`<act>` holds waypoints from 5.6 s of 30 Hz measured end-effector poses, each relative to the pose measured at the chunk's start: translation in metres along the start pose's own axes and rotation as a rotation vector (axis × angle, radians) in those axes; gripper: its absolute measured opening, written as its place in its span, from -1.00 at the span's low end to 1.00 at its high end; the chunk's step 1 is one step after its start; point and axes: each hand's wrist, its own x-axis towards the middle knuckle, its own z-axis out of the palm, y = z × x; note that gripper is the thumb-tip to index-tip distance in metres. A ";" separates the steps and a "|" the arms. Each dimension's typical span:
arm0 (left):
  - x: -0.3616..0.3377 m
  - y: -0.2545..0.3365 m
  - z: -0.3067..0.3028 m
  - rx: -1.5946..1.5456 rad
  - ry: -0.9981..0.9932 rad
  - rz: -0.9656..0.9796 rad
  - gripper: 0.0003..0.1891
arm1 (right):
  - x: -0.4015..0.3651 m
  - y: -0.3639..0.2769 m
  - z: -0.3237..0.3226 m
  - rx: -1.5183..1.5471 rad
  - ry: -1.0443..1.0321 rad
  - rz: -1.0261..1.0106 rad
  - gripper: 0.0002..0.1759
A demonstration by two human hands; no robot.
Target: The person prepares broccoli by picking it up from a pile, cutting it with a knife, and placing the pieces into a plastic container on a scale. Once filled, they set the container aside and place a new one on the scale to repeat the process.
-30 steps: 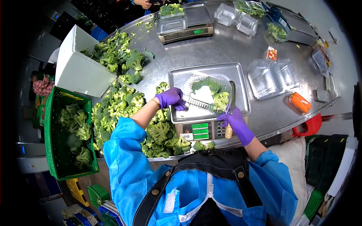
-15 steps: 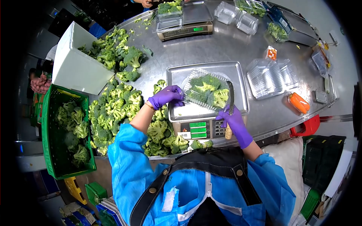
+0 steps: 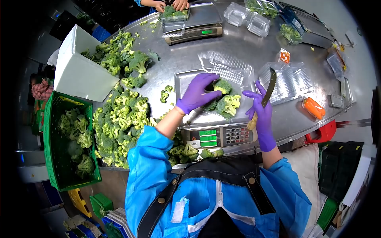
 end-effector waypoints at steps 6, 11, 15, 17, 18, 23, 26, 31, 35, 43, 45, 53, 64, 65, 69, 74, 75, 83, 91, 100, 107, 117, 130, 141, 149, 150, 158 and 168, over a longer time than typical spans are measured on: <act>0.034 -0.003 0.015 -0.066 -0.086 -0.187 -0.46 | -0.002 0.003 -0.003 -0.075 0.086 0.066 -0.42; 0.029 -0.019 -0.012 -0.965 0.058 -0.546 -0.70 | -0.008 0.019 -0.014 -0.003 0.199 0.108 -0.53; 0.017 -0.016 -0.018 -1.367 0.006 -0.600 -0.60 | -0.011 0.016 -0.007 -0.028 0.146 0.139 -0.53; 0.013 -0.016 -0.015 -1.255 0.004 -0.593 -0.59 | -0.011 0.013 -0.002 -0.060 0.116 0.155 -0.54; 0.012 -0.016 -0.015 -1.145 0.002 -0.583 -0.58 | -0.010 0.014 -0.002 -0.058 0.115 0.154 -0.54; 0.019 0.003 0.000 -0.373 0.034 -0.145 -0.55 | -0.008 0.025 -0.006 -0.076 0.125 0.202 -0.56; 0.026 0.015 0.006 0.109 -0.011 0.129 -0.57 | -0.006 0.029 -0.008 -0.071 0.154 0.216 -0.57; 0.028 0.008 0.023 0.101 -0.145 0.216 -0.59 | -0.005 0.032 -0.012 -0.076 0.177 0.212 -0.58; 0.033 0.016 0.012 0.058 -0.054 0.212 -0.60 | 0.000 0.037 -0.016 -0.102 0.173 0.235 -0.66; 0.032 -0.007 0.018 0.067 -0.333 0.139 -0.57 | 0.006 0.050 -0.001 -0.318 -0.049 0.076 -0.36; 0.030 -0.003 0.019 0.127 -0.318 0.156 -0.55 | 0.007 0.060 -0.003 -0.434 -0.030 0.040 -0.35; 0.017 0.012 0.002 0.145 -0.344 0.276 -0.21 | 0.002 0.075 -0.005 -0.558 0.055 0.012 -0.51; -0.006 0.011 0.019 0.301 -0.189 0.194 -0.25 | 0.005 0.066 0.001 -0.479 0.198 -0.087 -0.63; -0.006 0.011 0.018 0.261 -0.177 0.181 -0.26 | -0.004 0.060 0.000 -0.578 0.219 -0.129 -0.63; -0.003 0.009 0.017 0.182 -0.169 0.168 -0.28 | -0.025 0.042 0.010 -0.660 0.015 -0.030 -0.70; -0.004 0.009 0.021 0.232 -0.165 0.191 -0.31 | -0.012 0.074 0.007 -0.667 0.071 -0.032 -0.77; -0.005 0.010 0.022 0.305 -0.170 0.220 -0.31 | -0.013 0.075 0.008 -0.707 0.065 -0.098 -0.78; 0.000 0.011 0.011 0.360 -0.207 0.211 -0.24 | -0.006 0.068 -0.009 -0.490 0.143 -0.010 -0.77; -0.037 -0.025 -0.027 -0.180 0.188 -0.409 -0.44 | 0.061 0.059 -0.034 0.203 0.131 0.341 -0.44; -0.077 -0.046 -0.028 -1.055 0.064 -0.835 -0.36 | -0.004 0.061 -0.005 -0.647 0.002 -0.073 -0.21; -0.088 -0.041 -0.026 -0.833 0.039 -0.867 -0.82 | -0.033 0.065 -0.001 -0.212 0.001 0.440 -0.42; -0.083 -0.051 -0.036 -0.969 -0.151 -1.070 -0.91 | -0.022 0.062 -0.006 -0.008 -0.141 0.576 -0.63; -0.055 -0.035 -0.044 -0.565 -0.425 -1.079 -0.93 | -0.020 0.056 0.002 -0.216 -0.118 0.573 -0.74; -0.056 -0.037 -0.048 -0.720 -0.375 -1.050 -0.94 | -0.008 0.073 -0.002 -0.069 -0.085 0.539 -0.73; -0.094 -0.046 -0.016 -0.427 -0.095 -0.597 -0.73 | -0.008 0.064 -0.003 0.112 -0.071 0.625 -0.78; -0.095 -0.045 -0.012 -0.462 -0.034 -0.573 -0.74 | -0.008 0.064 -0.002 0.113 -0.074 0.625 -0.78; -0.091 -0.054 0.028 -1.019 0.449 -0.652 -0.83 | -0.005 0.063 0.001 0.092 -0.087 0.618 -0.81; -0.082 -0.044 0.004 -1.138 0.212 -0.844 -0.82 | -0.003 0.069 0.000 0.120 -0.062 0.622 -0.78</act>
